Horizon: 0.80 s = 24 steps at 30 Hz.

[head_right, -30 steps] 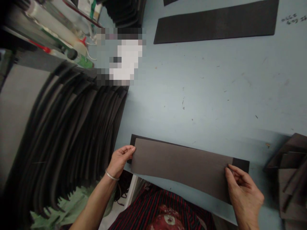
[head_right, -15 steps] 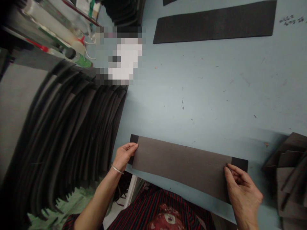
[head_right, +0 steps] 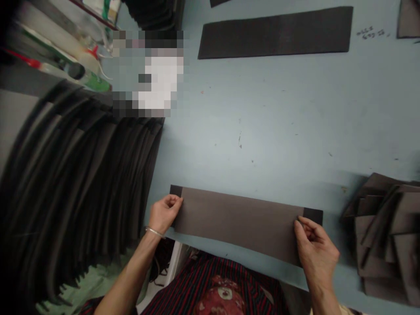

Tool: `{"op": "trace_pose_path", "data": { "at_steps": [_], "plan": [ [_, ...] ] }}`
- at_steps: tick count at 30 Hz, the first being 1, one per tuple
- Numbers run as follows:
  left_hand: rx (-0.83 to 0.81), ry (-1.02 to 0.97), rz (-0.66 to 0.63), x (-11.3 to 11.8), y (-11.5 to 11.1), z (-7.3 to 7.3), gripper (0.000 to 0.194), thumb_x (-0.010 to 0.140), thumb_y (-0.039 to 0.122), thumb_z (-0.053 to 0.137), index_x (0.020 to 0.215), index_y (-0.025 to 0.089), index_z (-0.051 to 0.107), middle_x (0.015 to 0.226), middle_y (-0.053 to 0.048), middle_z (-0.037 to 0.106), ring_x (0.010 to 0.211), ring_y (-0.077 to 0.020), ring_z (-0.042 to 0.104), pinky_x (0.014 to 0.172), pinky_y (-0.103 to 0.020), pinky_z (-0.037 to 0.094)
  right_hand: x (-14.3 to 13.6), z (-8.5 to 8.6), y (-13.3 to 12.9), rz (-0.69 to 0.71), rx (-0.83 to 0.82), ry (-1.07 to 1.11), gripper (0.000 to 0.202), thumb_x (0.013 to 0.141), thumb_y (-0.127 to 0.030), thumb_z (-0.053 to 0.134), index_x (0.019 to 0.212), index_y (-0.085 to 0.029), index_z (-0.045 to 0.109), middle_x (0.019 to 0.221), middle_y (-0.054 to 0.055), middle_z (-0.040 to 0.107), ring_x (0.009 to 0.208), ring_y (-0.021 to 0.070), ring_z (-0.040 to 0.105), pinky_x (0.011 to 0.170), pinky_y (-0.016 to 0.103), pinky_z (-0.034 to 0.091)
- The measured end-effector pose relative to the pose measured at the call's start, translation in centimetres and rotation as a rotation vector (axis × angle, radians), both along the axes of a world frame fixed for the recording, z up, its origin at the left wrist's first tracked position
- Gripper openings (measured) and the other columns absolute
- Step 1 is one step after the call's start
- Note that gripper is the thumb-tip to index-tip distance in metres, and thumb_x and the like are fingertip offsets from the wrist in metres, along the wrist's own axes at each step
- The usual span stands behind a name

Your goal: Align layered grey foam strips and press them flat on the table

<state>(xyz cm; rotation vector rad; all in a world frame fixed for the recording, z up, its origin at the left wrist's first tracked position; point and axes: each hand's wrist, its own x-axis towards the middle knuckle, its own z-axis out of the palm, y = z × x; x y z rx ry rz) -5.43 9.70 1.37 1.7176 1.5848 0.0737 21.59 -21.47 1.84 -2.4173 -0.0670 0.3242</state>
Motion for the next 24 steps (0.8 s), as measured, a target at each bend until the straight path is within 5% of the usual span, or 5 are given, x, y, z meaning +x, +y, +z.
{"op": "trace_pose_path", "data": {
  "at_steps": [11,15,17,20,24],
  "plan": [
    [0.283,0.075,-0.155,1.2,2.6,-0.7,0.026,0.077,0.047,0.060,0.085,0.022,0.061,0.071,0.000,0.061,0.065,-0.0175,0.058,0.068,-0.028,0.043,0.0,1.5,1.7,0.406,-0.156,-0.404,0.024,0.085,-0.037,0.058,0.097,-0.020,0.068,0.096,0.009,0.056,0.092,0.0230,0.053,0.082,0.039,0.044],
    [0.375,-0.001,-0.167,1.9,-0.5,1.0,0.031,0.080,0.047,0.058,0.094,0.020,0.062,0.083,-0.005,0.063,0.074,-0.0195,0.058,0.077,-0.032,0.045,0.2,1.9,4.4,0.664,-0.099,-0.406,0.024,0.087,-0.030,0.057,0.110,-0.022,0.061,0.112,0.010,0.058,0.105,0.0255,0.051,0.092,0.044,0.040],
    [0.122,-0.116,-0.169,2.2,-4.2,2.2,0.033,0.080,0.051,0.058,0.089,0.020,0.064,0.076,-0.004,0.063,0.068,-0.0184,0.058,0.072,-0.031,0.046,0.3,1.9,6.3,0.798,-0.053,-0.350,0.028,0.088,-0.029,0.056,0.116,-0.022,0.057,0.113,0.009,0.058,0.105,0.0250,0.052,0.091,0.043,0.040],
    [-0.688,-0.298,-0.028,2.3,-10.8,3.0,0.038,0.077,0.055,0.062,0.078,0.017,0.066,0.066,-0.005,0.065,0.057,-0.0174,0.060,0.058,-0.028,0.048,0.5,1.9,9.0,0.933,0.001,-0.290,0.033,0.089,-0.025,0.056,0.121,-0.020,0.053,0.113,0.010,0.058,0.106,0.0247,0.051,0.091,0.042,0.041],
    [-1.208,-0.402,0.586,2.2,-16.2,2.5,0.022,0.080,0.026,0.067,0.097,0.012,0.065,0.098,-0.014,0.072,0.089,-0.0209,0.069,0.079,-0.028,0.054,0.8,1.9,10.8,1.027,-0.013,-0.243,0.033,0.088,-0.021,0.055,0.121,-0.019,0.052,0.110,0.010,0.059,0.103,0.0251,0.051,0.089,0.042,0.040]
  ]
}}
